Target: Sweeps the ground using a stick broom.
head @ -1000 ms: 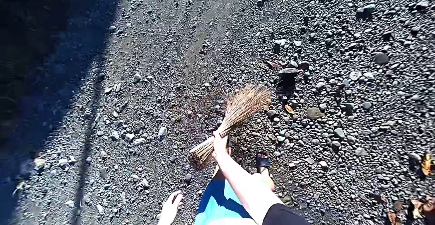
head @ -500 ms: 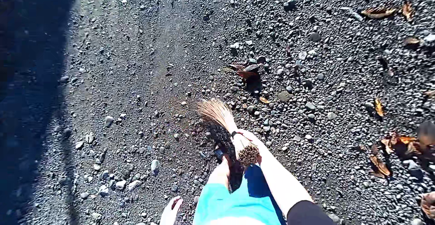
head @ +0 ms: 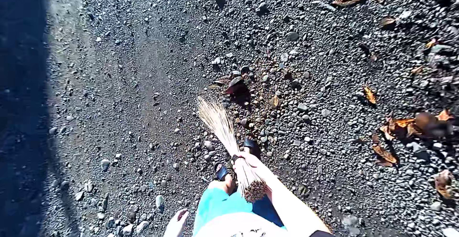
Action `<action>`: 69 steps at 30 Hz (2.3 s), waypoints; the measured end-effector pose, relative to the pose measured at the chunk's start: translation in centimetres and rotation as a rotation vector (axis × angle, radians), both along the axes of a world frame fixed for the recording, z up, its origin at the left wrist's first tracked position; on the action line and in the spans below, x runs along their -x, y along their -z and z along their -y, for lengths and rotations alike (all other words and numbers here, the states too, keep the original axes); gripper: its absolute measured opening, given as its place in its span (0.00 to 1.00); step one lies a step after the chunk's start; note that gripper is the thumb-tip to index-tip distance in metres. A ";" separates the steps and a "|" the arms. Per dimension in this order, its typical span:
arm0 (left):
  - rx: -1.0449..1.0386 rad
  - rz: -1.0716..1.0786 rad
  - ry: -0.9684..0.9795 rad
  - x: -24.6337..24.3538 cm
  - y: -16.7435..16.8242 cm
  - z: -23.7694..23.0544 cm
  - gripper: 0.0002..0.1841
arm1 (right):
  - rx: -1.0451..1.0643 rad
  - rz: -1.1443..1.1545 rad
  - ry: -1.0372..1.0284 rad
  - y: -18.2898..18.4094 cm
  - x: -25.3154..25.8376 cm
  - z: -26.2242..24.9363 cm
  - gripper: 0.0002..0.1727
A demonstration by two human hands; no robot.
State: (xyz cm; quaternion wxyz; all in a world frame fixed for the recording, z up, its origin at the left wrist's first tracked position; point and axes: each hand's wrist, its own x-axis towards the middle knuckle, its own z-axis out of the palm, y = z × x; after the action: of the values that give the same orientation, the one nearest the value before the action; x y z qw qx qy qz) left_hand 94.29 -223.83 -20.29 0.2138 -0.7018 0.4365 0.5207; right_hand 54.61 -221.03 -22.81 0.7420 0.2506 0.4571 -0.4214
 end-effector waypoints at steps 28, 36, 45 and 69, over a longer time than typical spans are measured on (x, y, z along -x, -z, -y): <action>-0.049 -0.053 0.298 19.0 2.0 20.3 0.23 | -0.139 -0.395 -0.002 3.6 14.6 11.5 0.19; -0.023 -0.096 0.202 19.4 3.0 30.8 0.21 | -0.257 -0.718 0.170 0.5 15.5 16.7 0.50; -0.052 -0.064 0.195 18.2 3.6 36.8 0.22 | 0.126 -0.242 -0.361 1.5 10.6 28.1 0.27; -0.027 -0.128 0.168 23.6 3.3 39.1 0.22 | -0.274 -0.852 0.175 4.6 22.7 27.9 0.46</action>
State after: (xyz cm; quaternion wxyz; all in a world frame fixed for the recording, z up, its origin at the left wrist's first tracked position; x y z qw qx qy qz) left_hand 70.70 -262.92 -23.63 0.2378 -0.6253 0.4993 0.5506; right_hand 31.93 -248.90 -27.45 0.4095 0.1886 0.7504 -0.4834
